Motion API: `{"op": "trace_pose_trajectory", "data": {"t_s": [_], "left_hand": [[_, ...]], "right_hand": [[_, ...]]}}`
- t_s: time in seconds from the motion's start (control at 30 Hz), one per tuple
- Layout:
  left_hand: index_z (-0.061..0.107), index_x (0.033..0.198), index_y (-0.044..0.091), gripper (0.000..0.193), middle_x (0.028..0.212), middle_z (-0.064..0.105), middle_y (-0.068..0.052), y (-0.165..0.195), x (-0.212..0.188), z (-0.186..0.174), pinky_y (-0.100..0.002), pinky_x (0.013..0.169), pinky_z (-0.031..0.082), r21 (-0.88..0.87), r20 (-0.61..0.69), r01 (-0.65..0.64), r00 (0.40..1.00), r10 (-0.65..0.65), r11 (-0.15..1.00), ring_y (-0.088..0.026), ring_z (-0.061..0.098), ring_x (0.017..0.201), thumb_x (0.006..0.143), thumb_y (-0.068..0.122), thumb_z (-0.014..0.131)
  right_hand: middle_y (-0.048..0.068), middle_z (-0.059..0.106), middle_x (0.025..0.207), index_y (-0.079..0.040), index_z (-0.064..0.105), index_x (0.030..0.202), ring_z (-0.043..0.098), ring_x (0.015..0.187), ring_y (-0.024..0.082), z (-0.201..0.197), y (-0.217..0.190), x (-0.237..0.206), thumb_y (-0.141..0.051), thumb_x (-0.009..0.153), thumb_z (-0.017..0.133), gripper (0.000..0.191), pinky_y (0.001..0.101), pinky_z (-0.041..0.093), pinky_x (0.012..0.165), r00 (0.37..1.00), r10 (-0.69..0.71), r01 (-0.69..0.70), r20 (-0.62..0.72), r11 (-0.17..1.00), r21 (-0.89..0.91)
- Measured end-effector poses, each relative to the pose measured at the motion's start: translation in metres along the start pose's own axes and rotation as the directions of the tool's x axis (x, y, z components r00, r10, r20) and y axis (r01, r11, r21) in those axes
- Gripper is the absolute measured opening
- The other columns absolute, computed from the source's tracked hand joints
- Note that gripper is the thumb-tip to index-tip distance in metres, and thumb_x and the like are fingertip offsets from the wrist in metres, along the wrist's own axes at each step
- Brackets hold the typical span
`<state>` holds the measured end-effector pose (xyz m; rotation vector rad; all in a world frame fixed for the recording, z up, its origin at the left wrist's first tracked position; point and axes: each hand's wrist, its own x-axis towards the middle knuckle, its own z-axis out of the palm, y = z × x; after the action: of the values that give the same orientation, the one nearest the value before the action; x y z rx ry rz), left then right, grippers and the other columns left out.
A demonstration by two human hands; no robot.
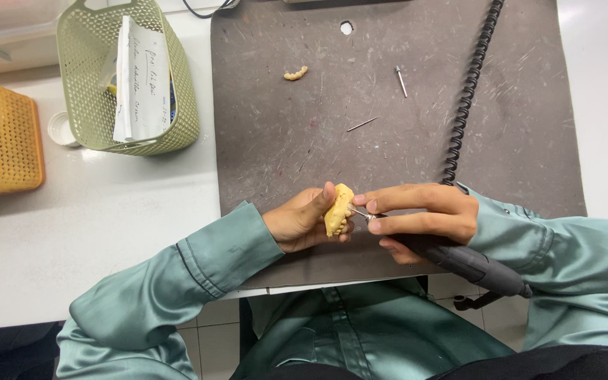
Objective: The person holds a dental prosthesis (a denture with artificial teeth) on a work mat and uses a rotary grinding tool to grind and smooth its surfaces. They reposition and turn the denture repeatedly to work on different areas, and occasionally set it down to change or adjust the tool bit before resuming grinding.
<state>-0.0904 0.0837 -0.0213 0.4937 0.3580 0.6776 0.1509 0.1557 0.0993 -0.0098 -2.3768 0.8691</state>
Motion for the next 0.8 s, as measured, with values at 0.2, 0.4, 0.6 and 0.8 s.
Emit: {"op": "trace_pose_trajectory", "data": {"t_s": [0.2, 0.4, 0.6, 0.8], "left_hand": [[0.054, 0.125, 0.005, 0.066, 0.109, 0.058, -0.005, -0.004, 0.000, 0.001, -0.035, 0.098, 0.047, -0.014, 0.008, -0.028, 1.000, 0.028, 1.000, -0.015, 0.056, 0.105, 0.096, 0.064, 0.059], [0.056, 0.122, 0.005, 0.065, 0.110, 0.061, -0.007, -0.005, 0.000, -0.005, -0.037, 0.105, 0.049, 0.010, -0.003, -0.031, 1.000, 0.031, 0.999, -0.016, 0.059, 0.107, 0.095, 0.063, 0.060], [0.054, 0.125, 0.003, 0.069, 0.109, 0.055, -0.005, -0.005, 0.001, -0.002, -0.035, 0.103, 0.046, -0.050, 0.004, -0.031, 1.000, 0.031, 0.998, -0.014, 0.053, 0.105, 0.097, 0.066, 0.057], [0.053, 0.125, 0.003, 0.070, 0.110, 0.055, -0.006, 0.001, 0.005, -0.001, -0.035, 0.100, 0.047, -0.013, -0.023, -0.027, 0.999, 0.027, 1.000, -0.014, 0.053, 0.105, 0.094, 0.066, 0.056]], "right_hand": [[0.020, 0.059, 0.126, -0.001, 0.060, 0.118, 0.070, 0.119, 0.043, 0.007, 0.011, -0.010, 0.004, 0.089, 0.069, 0.031, 0.0440, 0.067, 0.095, 0.989, -0.120, 0.123, -0.082, 0.992, 0.036], [0.020, 0.058, 0.122, 0.001, 0.062, 0.113, 0.070, 0.116, 0.046, 0.012, 0.017, -0.010, 0.003, 0.088, 0.069, 0.025, 0.0399, 0.070, 0.082, 0.967, -0.239, 0.237, -0.093, 0.971, -0.029], [0.021, 0.057, 0.124, 0.003, 0.063, 0.111, 0.070, 0.117, 0.047, 0.005, 0.018, -0.007, 0.003, 0.091, 0.070, 0.022, 0.0382, 0.070, 0.078, 0.970, -0.243, 0.242, -0.020, 0.970, -0.032], [0.022, 0.057, 0.127, 0.004, 0.063, 0.108, 0.067, 0.120, 0.049, 0.004, 0.021, -0.005, 0.005, 0.091, 0.071, 0.019, 0.0385, 0.071, 0.081, 0.969, -0.249, 0.248, -0.004, 0.968, -0.027]]}}
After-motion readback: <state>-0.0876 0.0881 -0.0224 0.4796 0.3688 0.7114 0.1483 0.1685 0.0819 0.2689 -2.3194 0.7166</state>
